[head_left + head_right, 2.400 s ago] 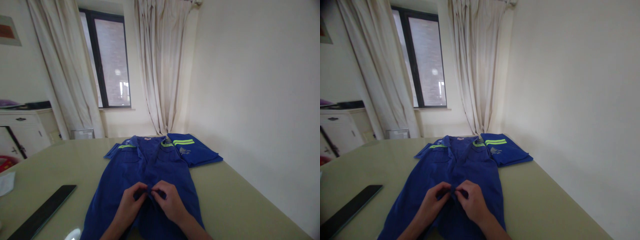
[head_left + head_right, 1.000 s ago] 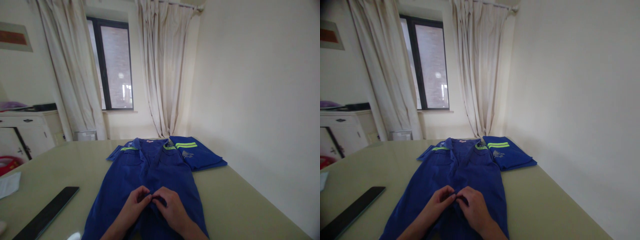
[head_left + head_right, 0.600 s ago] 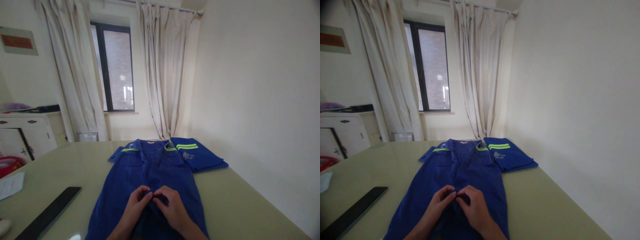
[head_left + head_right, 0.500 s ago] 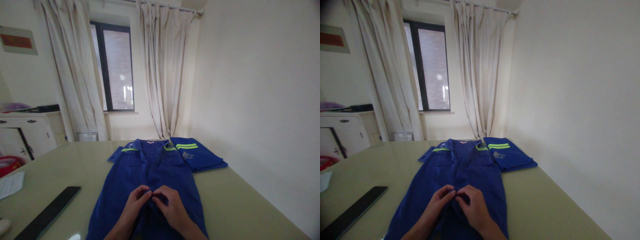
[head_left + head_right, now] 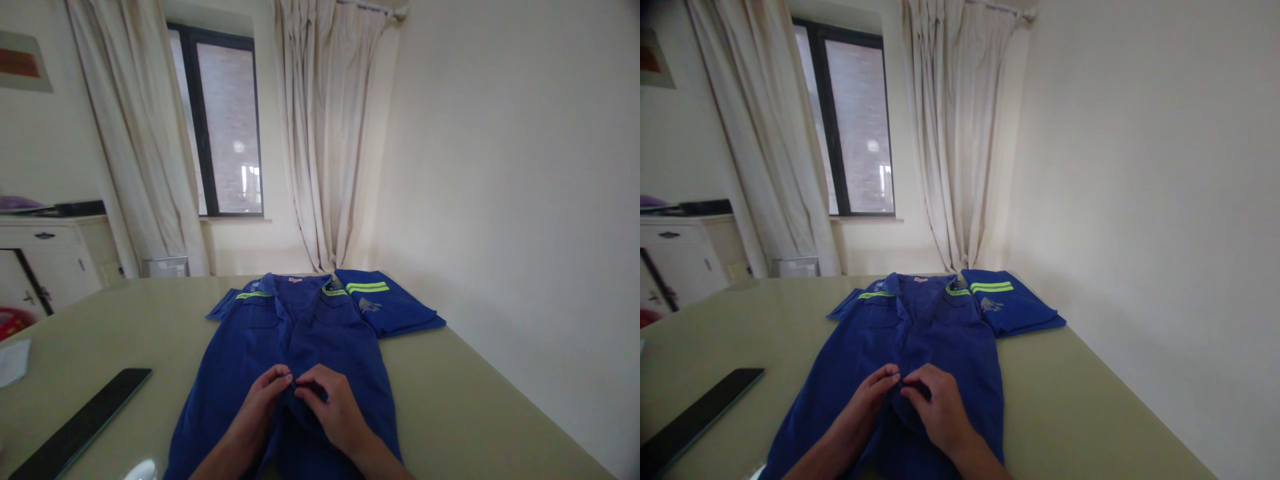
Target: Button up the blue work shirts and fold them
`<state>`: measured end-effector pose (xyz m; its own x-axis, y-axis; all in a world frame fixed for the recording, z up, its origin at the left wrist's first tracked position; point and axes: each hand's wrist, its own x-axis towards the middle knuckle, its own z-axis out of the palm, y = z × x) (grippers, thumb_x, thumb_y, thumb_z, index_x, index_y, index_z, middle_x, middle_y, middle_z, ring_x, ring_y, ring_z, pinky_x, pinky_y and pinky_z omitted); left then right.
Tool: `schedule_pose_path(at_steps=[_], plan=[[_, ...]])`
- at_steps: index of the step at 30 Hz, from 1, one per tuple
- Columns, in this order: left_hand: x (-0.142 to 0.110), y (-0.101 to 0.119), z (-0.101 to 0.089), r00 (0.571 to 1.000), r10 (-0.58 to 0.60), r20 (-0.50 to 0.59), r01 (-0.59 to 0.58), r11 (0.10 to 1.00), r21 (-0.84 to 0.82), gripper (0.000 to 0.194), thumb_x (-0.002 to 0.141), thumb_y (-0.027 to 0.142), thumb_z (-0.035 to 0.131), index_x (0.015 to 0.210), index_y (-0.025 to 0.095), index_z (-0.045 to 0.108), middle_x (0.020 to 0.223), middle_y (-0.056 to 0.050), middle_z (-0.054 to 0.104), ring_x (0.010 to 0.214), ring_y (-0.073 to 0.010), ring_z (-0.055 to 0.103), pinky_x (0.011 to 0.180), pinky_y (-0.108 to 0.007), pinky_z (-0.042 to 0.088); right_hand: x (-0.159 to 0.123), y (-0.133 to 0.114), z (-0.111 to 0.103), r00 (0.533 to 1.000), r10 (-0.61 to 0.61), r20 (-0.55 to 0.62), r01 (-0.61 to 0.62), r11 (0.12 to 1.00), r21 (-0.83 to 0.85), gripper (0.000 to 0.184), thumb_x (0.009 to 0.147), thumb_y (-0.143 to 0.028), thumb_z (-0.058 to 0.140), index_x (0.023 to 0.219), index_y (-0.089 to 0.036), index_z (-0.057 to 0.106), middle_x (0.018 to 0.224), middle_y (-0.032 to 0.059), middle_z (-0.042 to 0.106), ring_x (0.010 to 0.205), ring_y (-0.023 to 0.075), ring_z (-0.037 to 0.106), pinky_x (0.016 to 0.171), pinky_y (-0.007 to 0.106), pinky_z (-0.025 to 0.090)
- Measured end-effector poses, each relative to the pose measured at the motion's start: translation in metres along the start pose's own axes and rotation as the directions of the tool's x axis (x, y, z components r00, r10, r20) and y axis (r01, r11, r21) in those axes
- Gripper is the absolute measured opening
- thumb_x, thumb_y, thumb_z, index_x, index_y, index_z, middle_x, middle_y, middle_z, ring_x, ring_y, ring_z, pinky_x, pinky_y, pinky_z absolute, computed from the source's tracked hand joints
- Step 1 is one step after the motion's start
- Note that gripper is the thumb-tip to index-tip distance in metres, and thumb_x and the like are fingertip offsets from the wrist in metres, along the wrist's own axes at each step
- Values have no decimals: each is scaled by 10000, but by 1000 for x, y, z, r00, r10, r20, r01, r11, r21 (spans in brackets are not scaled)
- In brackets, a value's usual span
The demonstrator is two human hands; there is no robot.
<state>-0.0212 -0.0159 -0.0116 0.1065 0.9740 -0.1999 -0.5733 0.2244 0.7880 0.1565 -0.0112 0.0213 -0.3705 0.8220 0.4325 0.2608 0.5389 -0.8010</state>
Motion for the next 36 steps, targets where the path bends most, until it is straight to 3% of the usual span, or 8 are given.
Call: schedule_pose_path(at_steps=[14,23,28,36], plan=[[-14,13,7,997,-61,40,60,997,43,363,635,249,846,883,207,583,713,38,664,656,-132,627,642,-237,472,-3,3,2,997,-83,-1,83,996,-17,117,899,-337,728,975,-251,753,924,13,757,860,173,697,816,254,504],[-16,22,-2,959,-23,282,-36,979,202,273,784,242,774,950,212,559,831,29,630,725,-110,583,655,-212,416,0,-4,-2,999,-17,31,14,996,93,65,891,-199,696,915,-236,744,880,-5,744,833,155,683,792,238,492],[-17,32,-1,937,96,336,-245,865,438,270,830,331,779,960,198,583,853,33,594,778,-97,539,700,-193,384,2,0,-6,998,53,37,-58,987,148,46,869,-201,698,874,-220,739,825,-4,729,804,162,664,777,254,482],[-17,34,-4,920,108,377,-337,711,617,311,807,385,794,983,195,621,907,16,608,838,-131,557,729,-219,415,5,6,-3,979,197,50,-203,947,248,33,801,-213,732,829,-200,718,749,-11,686,726,156,617,693,258,454]])
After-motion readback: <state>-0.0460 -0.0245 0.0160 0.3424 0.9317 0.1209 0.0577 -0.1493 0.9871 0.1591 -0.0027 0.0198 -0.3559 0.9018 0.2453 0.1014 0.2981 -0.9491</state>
